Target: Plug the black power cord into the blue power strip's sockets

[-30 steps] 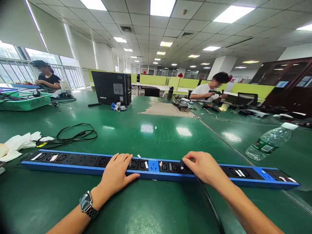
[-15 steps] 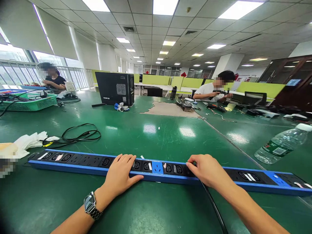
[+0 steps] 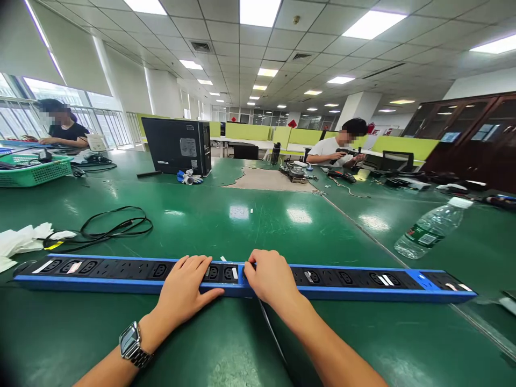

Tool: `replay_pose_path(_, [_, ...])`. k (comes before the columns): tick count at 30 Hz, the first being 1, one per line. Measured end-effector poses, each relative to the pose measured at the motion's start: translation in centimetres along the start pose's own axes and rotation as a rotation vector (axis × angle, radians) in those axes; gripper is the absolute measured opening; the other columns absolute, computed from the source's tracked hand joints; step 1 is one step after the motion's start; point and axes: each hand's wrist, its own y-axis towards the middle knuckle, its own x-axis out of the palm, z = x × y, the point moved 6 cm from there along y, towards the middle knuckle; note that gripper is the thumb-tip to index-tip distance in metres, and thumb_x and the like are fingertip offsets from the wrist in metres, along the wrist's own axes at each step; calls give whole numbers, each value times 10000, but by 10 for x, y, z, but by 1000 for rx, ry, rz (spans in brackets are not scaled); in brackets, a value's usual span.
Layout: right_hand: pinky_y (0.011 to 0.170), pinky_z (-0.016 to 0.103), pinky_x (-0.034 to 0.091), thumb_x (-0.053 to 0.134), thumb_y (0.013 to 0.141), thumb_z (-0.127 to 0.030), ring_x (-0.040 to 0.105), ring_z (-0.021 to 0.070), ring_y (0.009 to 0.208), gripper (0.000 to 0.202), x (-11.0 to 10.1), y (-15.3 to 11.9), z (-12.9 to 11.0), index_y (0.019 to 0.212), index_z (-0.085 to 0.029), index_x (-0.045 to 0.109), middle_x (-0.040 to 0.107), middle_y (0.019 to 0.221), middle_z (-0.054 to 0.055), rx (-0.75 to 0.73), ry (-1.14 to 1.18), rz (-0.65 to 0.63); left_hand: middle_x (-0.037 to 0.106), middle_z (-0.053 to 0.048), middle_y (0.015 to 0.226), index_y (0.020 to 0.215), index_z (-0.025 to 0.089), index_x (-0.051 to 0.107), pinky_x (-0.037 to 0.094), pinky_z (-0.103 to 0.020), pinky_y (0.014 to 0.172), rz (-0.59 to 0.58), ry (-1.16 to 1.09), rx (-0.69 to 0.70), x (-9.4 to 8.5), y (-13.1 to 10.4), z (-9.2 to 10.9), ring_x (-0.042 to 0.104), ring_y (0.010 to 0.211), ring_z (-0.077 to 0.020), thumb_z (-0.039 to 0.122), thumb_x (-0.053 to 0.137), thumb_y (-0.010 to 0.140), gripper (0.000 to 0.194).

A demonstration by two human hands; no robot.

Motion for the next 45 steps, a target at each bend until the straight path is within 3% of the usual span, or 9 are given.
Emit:
replay_pose_path(11, [682,272,440,470,859,-274,679,212,788,295,-9,-8,3,846,-177,748,756,846,82,-79,126,110,666,-126,1177,1229,170,584,412,-490,1028,20,61,38,2,0,-3,603,1092,-294,596,627,806,602])
replay_pose_path(19, [523,286,426,502,773,-528,595,184,536,386,-63,-26,222,764,-221,736,679,582,20,37,51,188,670,-130,1199,1233,153,613,435,-473,1013,2,48,16,-1,-4,-32,609,1096,-301,621,616,795,642])
replay_pose_path(22, [528,292,416,471,783,-525,565,176,511,405,-56,-26,253,775,-214,729,647,542,16,42,-4,138,676,-127,1188,1220,161,626,441,-482,1005,14,28,12,-3,-4,-35,617,1091,-307,642,594,794,643])
replay_pose_path(31, [566,298,444,529,754,-560,609,186,586,383,-49,-22,243,714,-230,720,717,672,28,5,43,47,685,-127,1173,1203,186,635,427,-490,1021,27,13,7,-2,-4,-37,626,1082,-308,655,574,791,627])
replay_pose_path(35, [586,311,466,532,738,-515,641,208,621,345,-76,-19,237,726,-230,726,723,681,35,160,99,266,662,-127,1205,1261,194,590,426,-493,1017,35,-30,-4,-5,-5,-35,608,1101,-307,604,616,784,629])
replay_pose_path(37, [571,310,464,551,737,-486,644,211,622,312,-81,-21,203,736,-233,732,726,688,35,221,150,346,602,-137,1297,1375,206,480,426,-498,1017,92,-94,-5,-10,-2,-16,570,1163,-315,569,649,768,727])
replay_pose_path(40, [583,291,483,609,735,-447,656,205,668,252,-58,-22,105,696,-226,725,728,712,35,14,347,126,472,-178,1431,1481,204,309,441,-491,1004,221,-219,83,-18,7,38,506,1244,-332,490,686,761,861])
replay_pose_path(42, [584,291,513,616,769,-487,664,193,663,336,-38,-30,45,924,-215,737,741,779,38,-177,659,-94,525,-158,1382,1468,230,329,484,-434,953,273,-284,237,-24,12,71,555,1192,-289,358,620,837,707])
replay_pose_path(45, [708,340,564,559,824,-561,701,213,814,455,-33,-37,34,1088,-211,680,747,942,76,-233,1151,29,680,-73,1086,1361,249,452,512,-331,878,502,-335,177,-48,14,54,636,1004,-197,217,515,913,453])
